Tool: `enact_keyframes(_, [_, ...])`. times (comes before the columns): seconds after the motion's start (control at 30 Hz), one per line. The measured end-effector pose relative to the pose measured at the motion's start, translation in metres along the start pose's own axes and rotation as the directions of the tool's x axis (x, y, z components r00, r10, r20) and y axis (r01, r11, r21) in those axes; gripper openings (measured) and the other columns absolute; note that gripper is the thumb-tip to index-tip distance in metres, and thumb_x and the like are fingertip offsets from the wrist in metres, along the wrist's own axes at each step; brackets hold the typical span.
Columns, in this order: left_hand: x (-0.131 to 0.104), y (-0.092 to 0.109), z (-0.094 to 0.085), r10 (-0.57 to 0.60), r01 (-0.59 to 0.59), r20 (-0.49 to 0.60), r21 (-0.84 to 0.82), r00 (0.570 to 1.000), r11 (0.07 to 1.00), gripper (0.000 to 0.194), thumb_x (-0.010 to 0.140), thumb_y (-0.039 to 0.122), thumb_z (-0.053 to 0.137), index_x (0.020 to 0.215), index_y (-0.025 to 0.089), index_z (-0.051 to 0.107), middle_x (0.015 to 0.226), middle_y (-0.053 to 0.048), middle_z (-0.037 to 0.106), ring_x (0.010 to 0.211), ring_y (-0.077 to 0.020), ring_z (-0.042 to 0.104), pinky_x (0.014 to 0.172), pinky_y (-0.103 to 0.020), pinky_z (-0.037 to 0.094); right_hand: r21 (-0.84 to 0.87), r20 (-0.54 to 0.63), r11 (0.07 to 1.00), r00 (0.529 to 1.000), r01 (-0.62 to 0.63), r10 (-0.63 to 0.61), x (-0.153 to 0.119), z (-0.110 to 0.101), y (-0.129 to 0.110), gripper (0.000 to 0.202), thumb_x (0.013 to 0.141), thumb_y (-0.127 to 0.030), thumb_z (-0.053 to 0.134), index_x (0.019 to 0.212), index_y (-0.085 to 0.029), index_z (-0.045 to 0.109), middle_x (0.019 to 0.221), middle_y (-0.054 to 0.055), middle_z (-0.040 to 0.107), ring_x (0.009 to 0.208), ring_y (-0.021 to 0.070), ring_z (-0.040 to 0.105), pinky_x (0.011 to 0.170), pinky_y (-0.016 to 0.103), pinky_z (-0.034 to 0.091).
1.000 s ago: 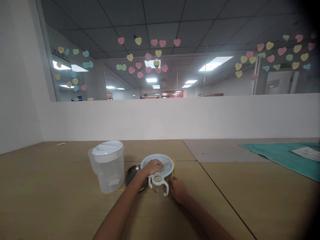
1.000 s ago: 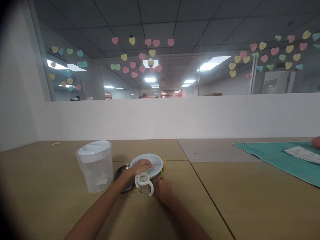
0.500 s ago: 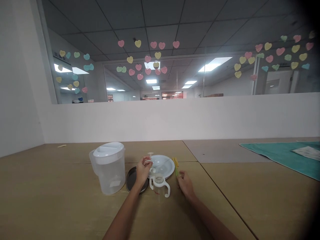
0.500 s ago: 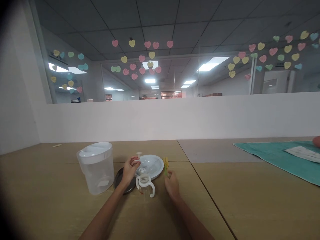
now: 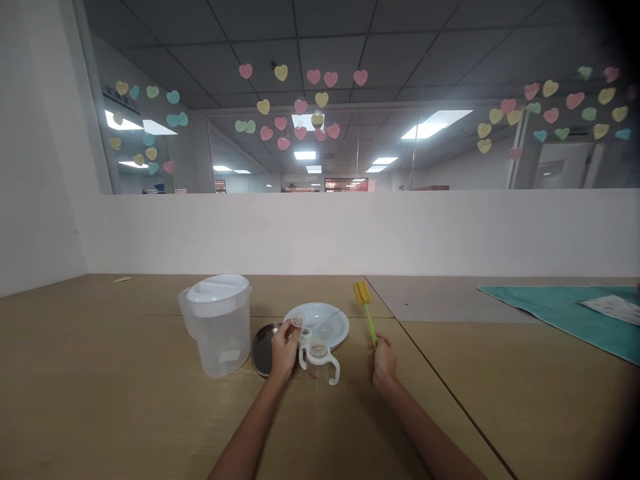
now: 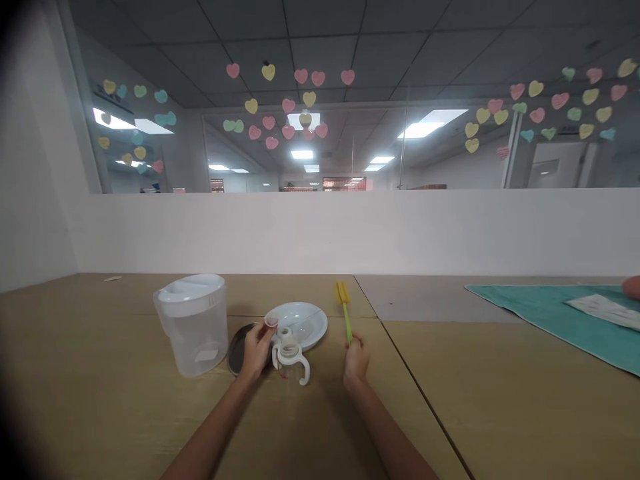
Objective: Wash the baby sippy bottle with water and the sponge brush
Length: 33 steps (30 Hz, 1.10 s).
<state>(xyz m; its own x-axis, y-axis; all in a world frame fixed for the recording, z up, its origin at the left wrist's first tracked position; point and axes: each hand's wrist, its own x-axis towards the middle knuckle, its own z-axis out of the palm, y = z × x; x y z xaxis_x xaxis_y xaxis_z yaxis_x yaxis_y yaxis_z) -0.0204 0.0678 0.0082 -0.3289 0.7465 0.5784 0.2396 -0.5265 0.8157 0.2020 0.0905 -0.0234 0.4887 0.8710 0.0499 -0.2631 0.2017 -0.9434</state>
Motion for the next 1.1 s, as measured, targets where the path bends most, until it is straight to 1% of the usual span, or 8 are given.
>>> enact_keyframes(0.07, [-0.003, 0.001, -0.001, 0.018, -0.019, 0.014, 0.024, 1.0, 1.0, 0.029, 0.075, 0.039, 0.059, 0.088, 0.014, 0.066, 0.09, -0.008, 0.069, 0.085, -0.0204, 0.062, 0.079, -0.03, 0.046, -0.066, 0.001, 0.994, 0.996, 0.092, -0.092, -0.005, -0.001, -0.009, 0.025, 0.07, -0.034, 0.046, 0.083, -0.018, 0.06, 0.066, -0.001, 0.059, 0.063, 0.0163, 0.054, 0.056, 0.025, 0.041])
enact_keyframes(0.17, [-0.006, 0.004, -0.001, 0.051, -0.054, 0.031, 0.1, 0.998, 0.993, 0.029, 0.077, 0.04, 0.056, 0.087, 0.015, 0.067, 0.09, -0.007, 0.069, 0.083, -0.0199, 0.062, 0.078, -0.03, 0.045, -0.198, 0.114, 0.935, 0.954, 0.294, -0.276, -0.018, -0.001, -0.02, 0.033, 0.075, -0.042, 0.047, 0.086, -0.016, 0.064, 0.087, 0.005, 0.065, 0.083, 0.0211, 0.056, 0.073, 0.028, 0.042])
enact_keyframes(0.3, [-0.008, 0.007, -0.002, 0.079, -0.086, 0.04, 0.187, 0.996, 0.979, 0.029, 0.077, 0.041, 0.056, 0.086, 0.016, 0.068, 0.086, -0.006, 0.07, 0.079, -0.0192, 0.062, 0.075, -0.03, 0.046, -0.247, 0.304, 0.856, 0.875, 0.455, -0.377, -0.036, 0.002, -0.027, 0.04, 0.081, -0.048, 0.046, 0.086, -0.014, 0.066, 0.088, 0.008, 0.067, 0.083, 0.0219, 0.058, 0.073, 0.028, 0.042])
enact_keyframes(0.43, [-0.007, 0.008, -0.002, 0.039, -0.041, 0.021, 0.165, 0.999, 0.985, 0.031, 0.077, 0.042, 0.055, 0.086, 0.016, 0.068, 0.085, -0.007, 0.07, 0.079, -0.0195, 0.063, 0.075, -0.03, 0.047, -0.247, 0.448, 0.745, 0.755, 0.62, -0.48, -0.041, 0.005, -0.026, 0.037, 0.08, -0.046, 0.05, 0.084, -0.015, 0.068, 0.086, 0.008, 0.067, 0.081, 0.021, 0.059, 0.072, 0.027, 0.043])
enact_keyframes(0.67, [0.0, -0.001, -0.004, -0.08, 0.08, -0.059, -0.004, 0.995, 0.997, 0.035, 0.073, 0.046, 0.058, 0.085, 0.014, 0.068, 0.085, -0.008, 0.071, 0.081, -0.0213, 0.066, 0.079, -0.033, 0.049, -0.33, 0.266, 0.79, 0.854, 0.517, -0.448, -0.023, 0.001, -0.022, 0.038, 0.079, -0.046, 0.051, 0.086, -0.014, 0.069, 0.09, 0.011, 0.068, 0.084, 0.0243, 0.06, 0.077, 0.032, 0.044])
enact_keyframes(0.73, [0.001, -0.003, -0.004, -0.124, 0.114, -0.078, -0.12, 0.989, 0.986, 0.036, 0.072, 0.046, 0.06, 0.088, 0.015, 0.068, 0.089, -0.008, 0.071, 0.082, -0.0209, 0.066, 0.08, -0.034, 0.05, -0.272, 0.32, 0.795, 0.831, 0.541, -0.456, -0.023, 0.0, -0.023, 0.036, 0.079, -0.044, 0.052, 0.085, -0.014, 0.069, 0.09, 0.011, 0.068, 0.085, 0.0239, 0.061, 0.077, 0.031, 0.045])
enact_keyframes(0.9, [0.002, -0.002, -0.002, -0.193, 0.16, -0.075, -0.322, 0.978, 0.933, 0.034, 0.068, 0.043, 0.064, 0.087, 0.015, 0.068, 0.09, -0.006, 0.07, 0.084, -0.0211, 0.066, 0.08, -0.038, 0.053, -0.225, 0.537, 0.67, 0.664, 0.707, -0.52, -0.031, 0.002, -0.024, 0.031, 0.082, -0.041, 0.051, 0.084, -0.016, 0.071, 0.079, 0.007, 0.067, 0.074, 0.0198, 0.061, 0.069, 0.029, 0.046])
enact_keyframes(1.1, [0.002, 0.002, -0.004, -0.158, 0.108, -0.139, -0.311, 0.978, 0.944, 0.033, 0.068, 0.043, 0.065, 0.088, 0.017, 0.069, 0.099, -0.007, 0.064, 0.094, -0.0219, 0.061, 0.075, -0.035, 0.055, -0.255, 0.558, 0.624, 0.639, 0.739, -0.529, -0.03, 0.001, -0.022, 0.031, 0.083, -0.041, 0.051, 0.086, -0.018, 0.072, 0.077, 0.007, 0.067, 0.071, 0.0191, 0.061, 0.063, 0.027, 0.046])
